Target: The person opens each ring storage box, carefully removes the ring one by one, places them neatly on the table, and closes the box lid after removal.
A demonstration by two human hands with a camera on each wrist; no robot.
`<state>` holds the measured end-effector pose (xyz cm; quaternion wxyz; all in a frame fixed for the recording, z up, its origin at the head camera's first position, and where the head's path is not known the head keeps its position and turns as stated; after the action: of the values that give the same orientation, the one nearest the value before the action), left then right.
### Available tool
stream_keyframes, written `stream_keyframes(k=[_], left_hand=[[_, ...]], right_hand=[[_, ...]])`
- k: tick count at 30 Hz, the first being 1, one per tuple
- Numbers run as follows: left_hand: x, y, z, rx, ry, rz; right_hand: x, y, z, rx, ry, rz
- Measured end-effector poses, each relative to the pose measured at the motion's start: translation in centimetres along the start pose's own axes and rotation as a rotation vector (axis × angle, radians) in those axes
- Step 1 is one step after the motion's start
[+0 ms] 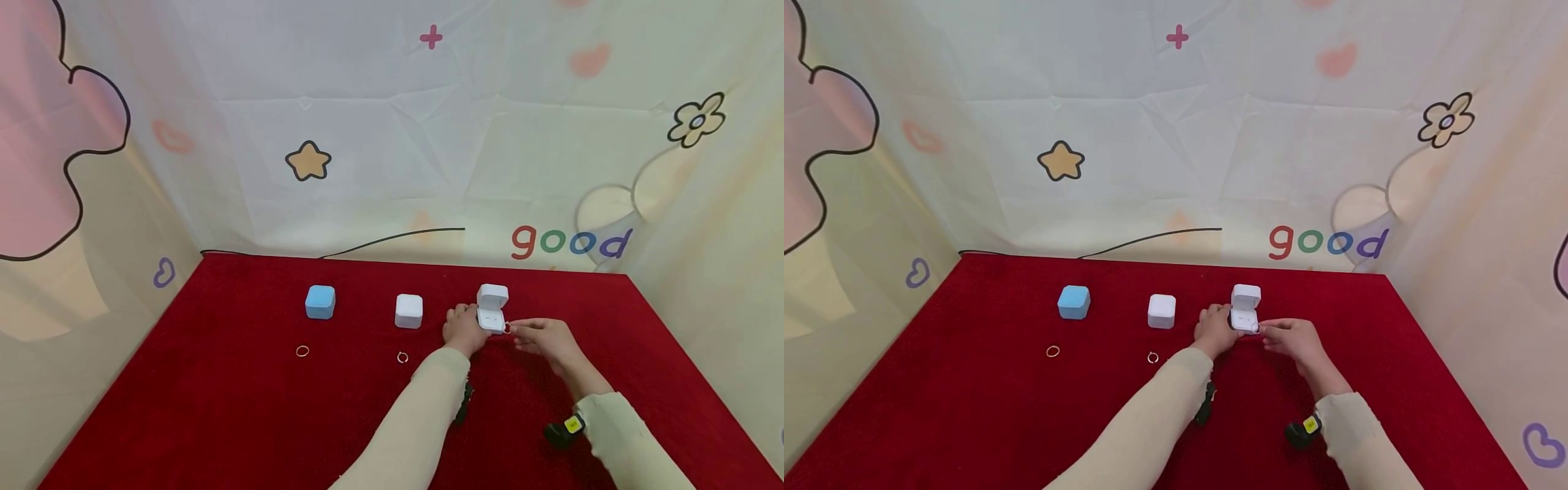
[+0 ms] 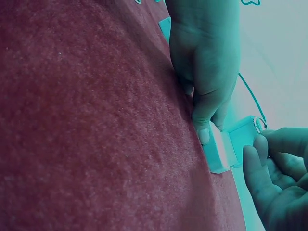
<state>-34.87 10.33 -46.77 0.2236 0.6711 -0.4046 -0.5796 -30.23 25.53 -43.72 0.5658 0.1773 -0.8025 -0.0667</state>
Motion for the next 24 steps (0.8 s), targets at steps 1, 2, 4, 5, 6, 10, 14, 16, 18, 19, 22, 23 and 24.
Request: stream_keyframes(k=[1,2,4,5,6,10,14,16,18,19,22,23,24], left_hand=[[0.00,0.00,-0.02,0.000,0.001,-0.002],[0.00,0.00,-0.04,-0.002,0.002,-0.004],[0.01,-0.01,-0.06,-0.002,0.002,-0.005],[0.00,0.00,-0.08,-0.003,0.001,-0.005],[0.00,0.01,-0.09,-0.002,0.001,-0.005],[0.01,0.03,-0.12,0.000,-0.001,-0.004],[0.05,-0.01,-0.09,-0.003,-0.005,0.000],[0.07,-0.04,-0.05,-0.006,-0.008,0.005],[0.07,-0.04,-0.04,-0.007,-0.009,0.010],[0.07,-0.03,-0.04,-0.007,-0.011,0.011],[0.04,0.00,-0.07,-0.007,-0.012,0.016],[0.03,0.00,-0.07,-0.006,-0.013,0.015],[0.02,0.01,-0.07,-0.007,-0.014,0.016]], right_hand=[[-0.05,-0.01,-0.03,0.000,-0.001,0.001],[-0.09,-0.03,-0.06,0.002,0.000,-0.001],[-0.15,-0.07,-0.14,0.003,0.000,0.001],[-0.18,-0.09,-0.19,0.002,-0.001,0.003],[-0.19,-0.13,-0.26,0.004,0.000,0.000],[-0.28,-0.23,-0.48,0.008,0.001,0.001],[-0.47,-0.29,-0.56,0.010,0.004,0.002],[-0.56,-0.37,-0.56,0.011,0.009,0.004],[-0.60,-0.44,-0.59,0.015,0.015,0.008],[-0.61,-0.46,-0.62,0.018,0.020,0.009],[-0.71,-0.50,-0.71,0.028,0.022,0.009],[-0.74,-0.50,-0.76,0.031,0.021,0.005],[-0.79,-0.50,-0.79,0.033,0.018,0.004]])
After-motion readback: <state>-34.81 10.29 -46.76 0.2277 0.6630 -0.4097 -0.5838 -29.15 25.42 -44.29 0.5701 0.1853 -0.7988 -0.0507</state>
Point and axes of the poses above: each hand's wrist, its own z-axis towards the middle knuckle, its own y-axis out of the back of the hand, x = y × z, the point moved 5 cm from there along z, towards the middle knuckle, and after that the axes turned 7 degrees about x, right-handed, at the moved point
